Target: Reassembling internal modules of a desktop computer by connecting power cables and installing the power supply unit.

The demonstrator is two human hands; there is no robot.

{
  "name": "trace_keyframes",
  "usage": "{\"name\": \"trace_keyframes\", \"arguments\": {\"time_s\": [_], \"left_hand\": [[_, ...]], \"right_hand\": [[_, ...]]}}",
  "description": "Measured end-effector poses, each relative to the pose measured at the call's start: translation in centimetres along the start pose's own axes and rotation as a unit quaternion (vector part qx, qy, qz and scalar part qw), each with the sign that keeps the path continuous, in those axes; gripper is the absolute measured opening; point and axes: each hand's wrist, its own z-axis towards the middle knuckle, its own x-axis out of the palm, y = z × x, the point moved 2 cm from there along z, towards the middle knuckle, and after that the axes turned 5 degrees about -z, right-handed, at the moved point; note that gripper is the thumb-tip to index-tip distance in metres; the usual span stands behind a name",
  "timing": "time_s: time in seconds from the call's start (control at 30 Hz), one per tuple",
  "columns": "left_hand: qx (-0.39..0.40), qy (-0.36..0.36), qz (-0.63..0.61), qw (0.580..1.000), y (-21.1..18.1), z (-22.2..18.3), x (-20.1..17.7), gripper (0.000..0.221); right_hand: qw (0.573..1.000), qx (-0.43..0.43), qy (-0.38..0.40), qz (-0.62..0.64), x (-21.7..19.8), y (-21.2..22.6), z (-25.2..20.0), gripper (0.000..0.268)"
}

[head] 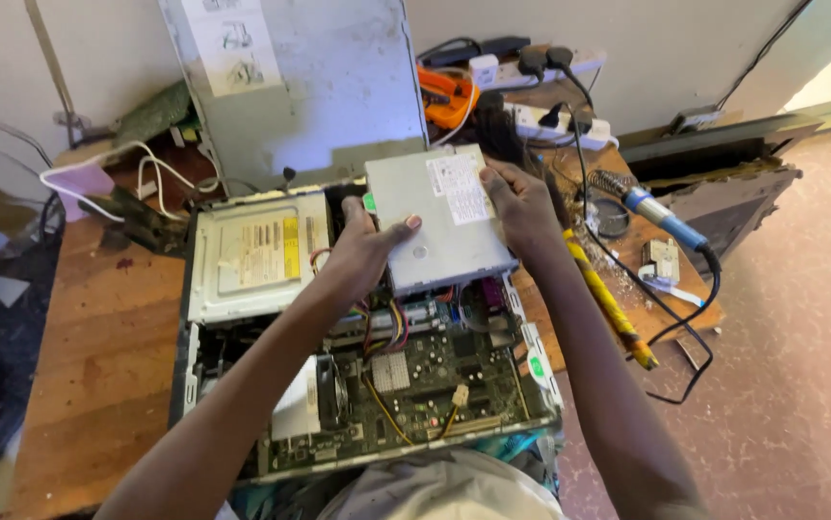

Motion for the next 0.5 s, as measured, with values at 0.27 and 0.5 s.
{"name": "trace_keyframes", "arguments": {"time_s": [0.27,0.5], "left_hand": [[-0.029,-0.018,-0.041,0.999,6.0,5.6,-3.5,0.072],[-0.115,-0.062,-0.085,0.988,4.9,5.5,-4.2,0.078]], "right_hand": [[0.998,0.016,0.039,0.042,-1.0,3.5,-1.9,0.037],[0.962,0.127,0.089,0.223,-3.5,-0.1,-2.5,0.049]]}}
